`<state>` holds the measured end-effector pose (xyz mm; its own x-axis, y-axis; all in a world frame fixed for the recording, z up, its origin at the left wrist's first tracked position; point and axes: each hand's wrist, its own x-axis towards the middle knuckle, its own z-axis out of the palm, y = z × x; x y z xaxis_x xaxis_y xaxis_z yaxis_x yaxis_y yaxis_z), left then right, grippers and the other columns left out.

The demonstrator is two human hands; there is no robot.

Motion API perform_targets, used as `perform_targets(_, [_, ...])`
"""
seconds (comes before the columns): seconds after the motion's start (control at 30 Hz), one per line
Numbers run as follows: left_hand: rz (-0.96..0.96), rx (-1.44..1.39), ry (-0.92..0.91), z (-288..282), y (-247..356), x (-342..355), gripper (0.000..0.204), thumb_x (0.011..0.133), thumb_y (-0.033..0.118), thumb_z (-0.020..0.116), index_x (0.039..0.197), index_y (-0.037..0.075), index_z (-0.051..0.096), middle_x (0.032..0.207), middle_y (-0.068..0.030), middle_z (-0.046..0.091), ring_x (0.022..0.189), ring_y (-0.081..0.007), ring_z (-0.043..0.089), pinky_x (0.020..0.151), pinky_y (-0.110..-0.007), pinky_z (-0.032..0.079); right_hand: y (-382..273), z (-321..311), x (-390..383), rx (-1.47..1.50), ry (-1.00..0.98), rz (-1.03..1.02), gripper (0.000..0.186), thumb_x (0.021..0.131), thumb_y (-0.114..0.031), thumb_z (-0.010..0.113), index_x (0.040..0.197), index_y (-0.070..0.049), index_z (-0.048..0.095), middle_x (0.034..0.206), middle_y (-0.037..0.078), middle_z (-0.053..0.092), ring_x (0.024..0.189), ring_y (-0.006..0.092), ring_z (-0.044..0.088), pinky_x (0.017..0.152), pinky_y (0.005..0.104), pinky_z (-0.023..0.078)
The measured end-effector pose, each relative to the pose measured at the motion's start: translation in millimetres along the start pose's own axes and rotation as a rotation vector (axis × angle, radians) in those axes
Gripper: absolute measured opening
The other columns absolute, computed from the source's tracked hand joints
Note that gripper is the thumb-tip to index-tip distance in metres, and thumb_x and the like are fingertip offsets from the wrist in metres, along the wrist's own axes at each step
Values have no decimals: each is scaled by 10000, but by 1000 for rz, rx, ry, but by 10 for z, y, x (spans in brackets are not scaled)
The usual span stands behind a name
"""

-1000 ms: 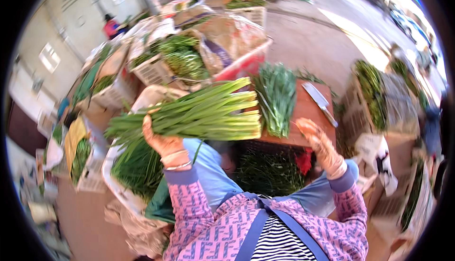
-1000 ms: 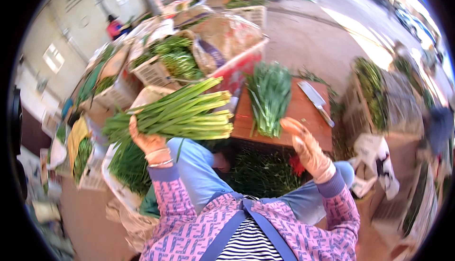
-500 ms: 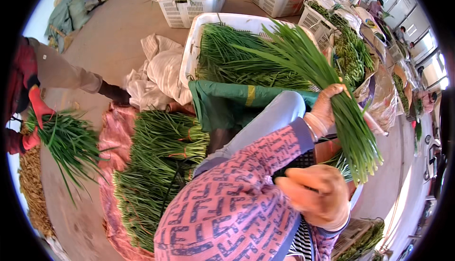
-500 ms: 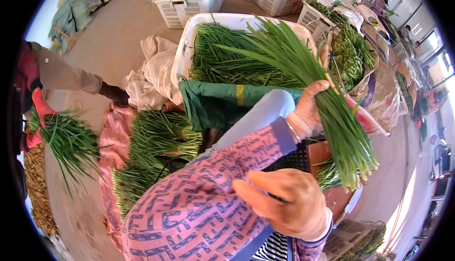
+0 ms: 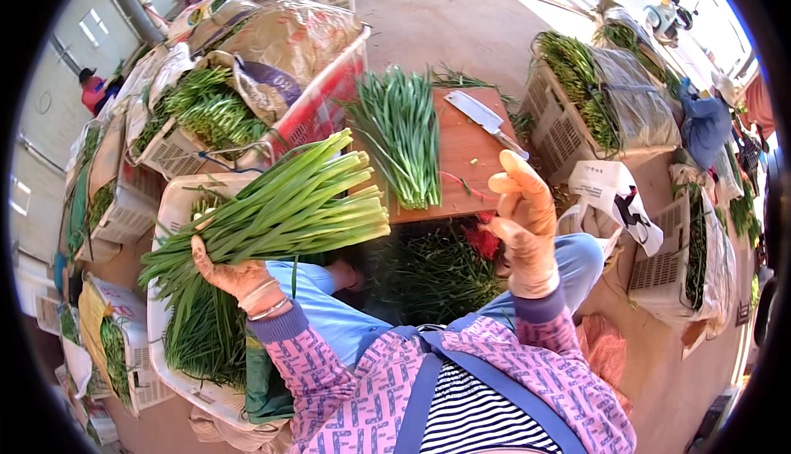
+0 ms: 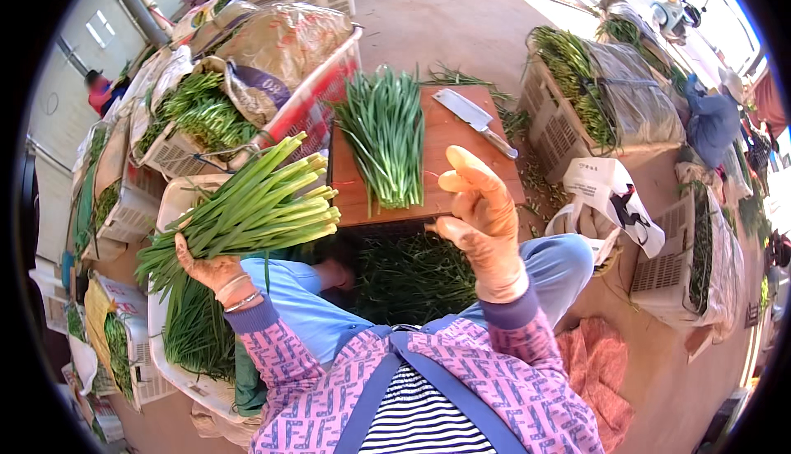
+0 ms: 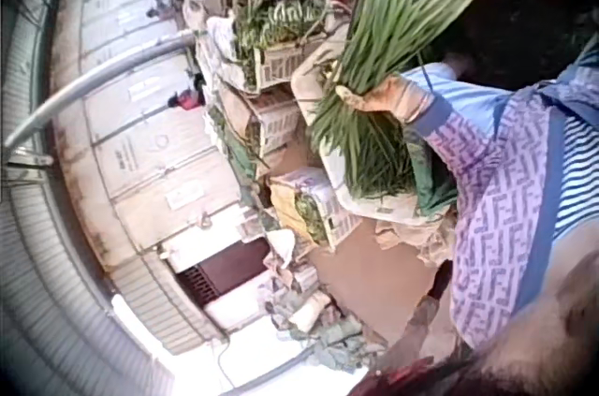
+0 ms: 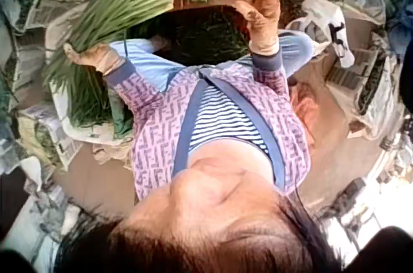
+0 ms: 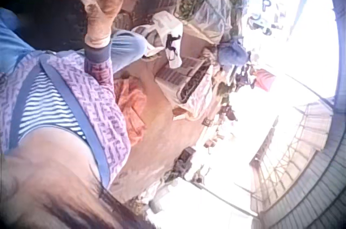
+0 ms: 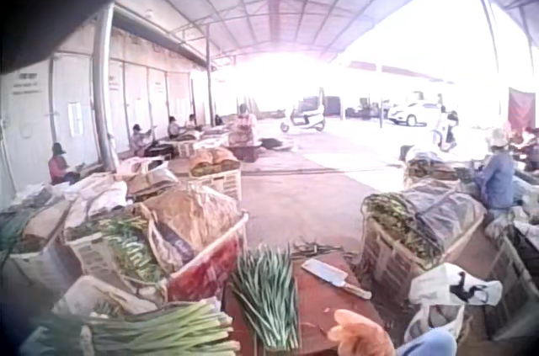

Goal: The person sits on the ground at a market stall, gathering green onions from a basket, trimming the roots with a knife, and bundling them with rubber bands. The person also places a bundle into a plastic bag for a customer.

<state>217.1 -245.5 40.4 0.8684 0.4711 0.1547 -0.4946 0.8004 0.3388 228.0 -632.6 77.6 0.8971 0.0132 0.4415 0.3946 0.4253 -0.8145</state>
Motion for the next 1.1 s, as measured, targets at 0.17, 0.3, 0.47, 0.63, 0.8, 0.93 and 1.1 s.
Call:
perform_targets(0.17, [-63, -89, 128, -148, -489, 183, 342, 838, 299, 642, 1106, 88, 621, 1199, -137, 610, 1118, -350, 562, 942, -602, 448, 211, -225, 36, -502, -138, -215, 421, 919, -144, 510, 1326, -44, 476, 1366, 147, 466, 1226, 207, 448, 972, 312, 377])
perform_targets(0.3, [-104, -16, 152, 39, -599, 35, 283, 802, 269, 678, 1029, 116, 608, 1076, -73, 617, 1090, -299, 563, 968, -535, 450, -43, -69, 122, -624, -279, -77, 471, 985, -330, 394, 1330, -23, 486, 1398, 181, 436, 1267, 228, 403, 1044, 341, 312])
perform_targets(0.47, [12, -40, 67, -92, -685, -44, 344, 797, 286, 677, 1083, 110, 602, 1097, -59, 614, 1080, -294, 569, 956, -524, 465, 207, -62, -52, -200, -293, 255, 430, 1002, -312, 461, 1298, -8, 533, 1130, 80, 642, 830, 90, 552, 808, 241, 442])
perform_targets(0.63, [91, -31, 118, -200, -789, -54, 427, 807, 277, 666, 1182, 88, 589, 1103, -57, 619, 1050, -287, 586, 959, -516, 470, 604, 341, -57, -63, -28, 364, 337, 841, 0, 703, 1165, -4, 612, 902, 12, 664, 718, 44, 552, 646, 195, 457])
perform_targets(0.8, [110, 43, 119, -401, -762, 1, 461, 828, 278, 650, 1230, 65, 576, 1144, -91, 632, 1091, -308, 578, 974, -522, 461, 565, 358, -74, -323, -225, 377, 160, 913, -71, 608, 1042, 11, 655, 773, 54, 660, 630, 79, 563, 590, 226, 472])
perform_targets(0.93, [-111, -295, -122, -490, -855, 104, 404, 859, 328, 623, 1185, 90, 615, 1161, -77, 632, 1122, -313, 566, 998, -520, 437, 472, -158, -300, 617, -290, 502, 182, 939, -153, 568, 984, 2, 653, 755, 78, 661, 566, 104, 563, 526, 230, 456])
perform_targets(1.1, [-6, 112, 117, -618, -837, 140, 377, 870, 379, 600, 1175, 160, 639, 1206, -47, 628, 1112, -293, 581, 971, -530, 451, 372, -260, 133, -43, -100, 373, 235, 945, -201, 569, 1058, -14, 654, 863, 60, 672, 772, 120, 601, 696, 248, 485])
